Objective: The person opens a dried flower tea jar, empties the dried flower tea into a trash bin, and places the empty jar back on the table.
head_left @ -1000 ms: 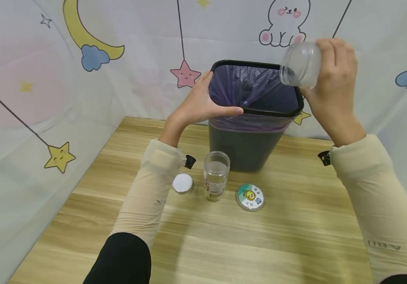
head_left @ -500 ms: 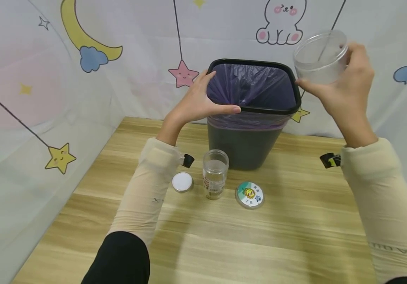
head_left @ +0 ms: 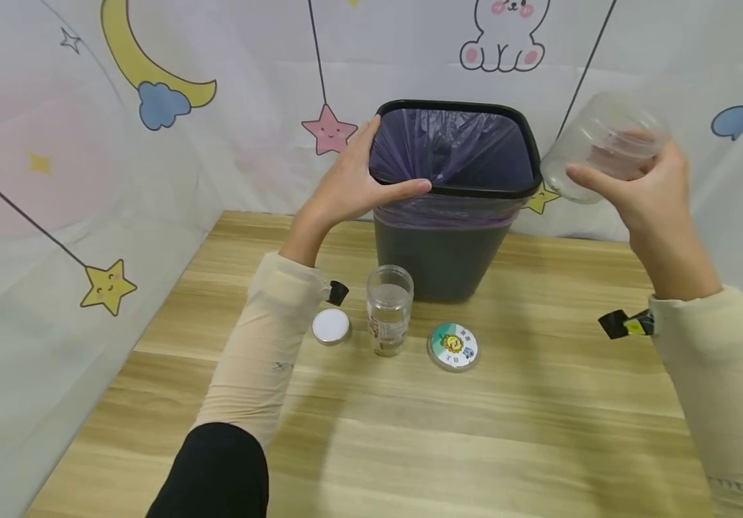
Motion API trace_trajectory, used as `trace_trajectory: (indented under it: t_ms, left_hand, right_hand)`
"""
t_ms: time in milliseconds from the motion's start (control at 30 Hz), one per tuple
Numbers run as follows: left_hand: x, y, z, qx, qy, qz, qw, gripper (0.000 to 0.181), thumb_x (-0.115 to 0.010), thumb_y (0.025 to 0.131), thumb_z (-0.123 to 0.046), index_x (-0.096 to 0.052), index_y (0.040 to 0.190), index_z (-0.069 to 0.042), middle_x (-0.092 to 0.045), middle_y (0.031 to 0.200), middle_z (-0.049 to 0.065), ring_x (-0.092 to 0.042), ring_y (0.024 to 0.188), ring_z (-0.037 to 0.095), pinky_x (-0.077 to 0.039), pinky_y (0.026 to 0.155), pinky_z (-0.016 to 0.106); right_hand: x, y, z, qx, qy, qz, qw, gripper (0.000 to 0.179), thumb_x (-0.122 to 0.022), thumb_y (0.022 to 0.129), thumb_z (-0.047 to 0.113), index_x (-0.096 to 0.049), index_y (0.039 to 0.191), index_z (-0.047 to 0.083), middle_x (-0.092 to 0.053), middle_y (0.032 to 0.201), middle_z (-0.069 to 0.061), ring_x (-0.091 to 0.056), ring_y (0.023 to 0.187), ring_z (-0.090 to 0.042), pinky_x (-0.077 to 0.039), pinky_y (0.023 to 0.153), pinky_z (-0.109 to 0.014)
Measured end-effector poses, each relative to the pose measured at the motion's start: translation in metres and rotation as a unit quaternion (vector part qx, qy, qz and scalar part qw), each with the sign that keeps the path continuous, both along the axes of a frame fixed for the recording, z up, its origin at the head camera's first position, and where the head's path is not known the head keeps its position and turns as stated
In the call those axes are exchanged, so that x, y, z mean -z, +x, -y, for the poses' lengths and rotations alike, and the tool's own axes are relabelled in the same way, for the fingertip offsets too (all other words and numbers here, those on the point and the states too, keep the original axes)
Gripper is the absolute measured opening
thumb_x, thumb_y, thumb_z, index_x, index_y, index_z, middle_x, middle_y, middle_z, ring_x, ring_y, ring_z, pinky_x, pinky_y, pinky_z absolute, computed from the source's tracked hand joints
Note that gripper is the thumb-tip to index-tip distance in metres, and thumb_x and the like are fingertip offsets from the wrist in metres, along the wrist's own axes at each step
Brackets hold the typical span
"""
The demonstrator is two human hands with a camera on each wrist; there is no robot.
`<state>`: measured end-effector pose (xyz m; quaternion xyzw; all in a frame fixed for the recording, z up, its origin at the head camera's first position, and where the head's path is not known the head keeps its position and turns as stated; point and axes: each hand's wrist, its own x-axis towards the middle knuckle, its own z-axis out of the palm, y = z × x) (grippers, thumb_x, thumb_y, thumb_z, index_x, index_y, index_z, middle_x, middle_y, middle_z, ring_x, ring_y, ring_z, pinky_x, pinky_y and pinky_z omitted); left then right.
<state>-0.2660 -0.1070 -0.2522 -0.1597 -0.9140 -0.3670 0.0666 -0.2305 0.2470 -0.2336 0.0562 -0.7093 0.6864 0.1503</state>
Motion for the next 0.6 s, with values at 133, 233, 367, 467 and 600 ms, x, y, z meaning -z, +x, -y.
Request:
trace_trajectory:
  t_ms: [133,233,367,467,600]
  left_hand:
    - [0.002,0.005,0.007,0.002,0.008,-0.003,1.0,0.112,-0.06,0.081,-0.074,0.009,0.158,-0.033,0.003,0.162,-0.019,-0.006,0.147,0.003,-0.015,0.12,0.041]
    - [0.006,0.011,0.017,-0.009,0.0,-0.001,1.0,0.104,-0.049,0.085,-0.078,0.009,0.158,-0.033,0.002,0.163,-0.017,-0.01,0.149,0.01,-0.016,0.119,0.045]
    - [0.014,0.019,0.03,-0.026,-0.006,0.001,0.9996,0.099,-0.04,0.086,-0.082,0.009,0.158,-0.035,-0.011,0.164,-0.011,-0.018,0.149,0.016,-0.019,0.118,0.049]
    - [0.022,0.026,0.039,-0.029,-0.005,-0.017,0.9994,0.095,-0.038,0.089,-0.08,0.004,0.16,-0.031,-0.028,0.161,-0.002,-0.026,0.146,0.02,-0.022,0.117,0.05]
    - [0.032,0.034,0.047,-0.028,-0.014,-0.043,0.9986,0.083,-0.035,0.097,-0.07,-0.015,0.161,-0.022,-0.047,0.151,0.006,-0.043,0.137,0.027,-0.031,0.112,0.049]
  right_hand:
    - [0.014,0.012,-0.006,-0.007,-0.007,0.003,0.9999,0.07,-0.084,0.073,-0.007,-0.048,0.13,0.009,-0.052,0.128,-0.005,-0.055,0.112,-0.019,-0.05,0.077,-0.014]
    - [0.027,0.021,-0.01,0.007,0.079,0.019,0.9967,0.069,-0.085,0.076,0.0,-0.046,0.132,0.012,-0.051,0.129,-0.001,-0.054,0.113,-0.017,-0.049,0.077,-0.012]
    - [0.055,0.032,-0.011,0.025,0.22,0.033,0.9746,0.073,-0.088,0.077,0.013,-0.043,0.135,0.016,-0.056,0.129,0.001,-0.052,0.112,-0.01,-0.044,0.083,-0.016]
    - [0.081,0.038,-0.012,0.007,0.255,0.034,0.9663,0.079,-0.09,0.073,0.013,-0.04,0.135,0.014,-0.06,0.128,-0.005,-0.054,0.109,-0.007,-0.043,0.085,-0.016]
    - [0.114,0.043,-0.012,-0.034,0.267,0.05,0.9617,0.083,-0.092,0.071,0.011,-0.039,0.135,0.005,-0.06,0.128,-0.016,-0.058,0.112,-0.017,-0.044,0.083,-0.012]
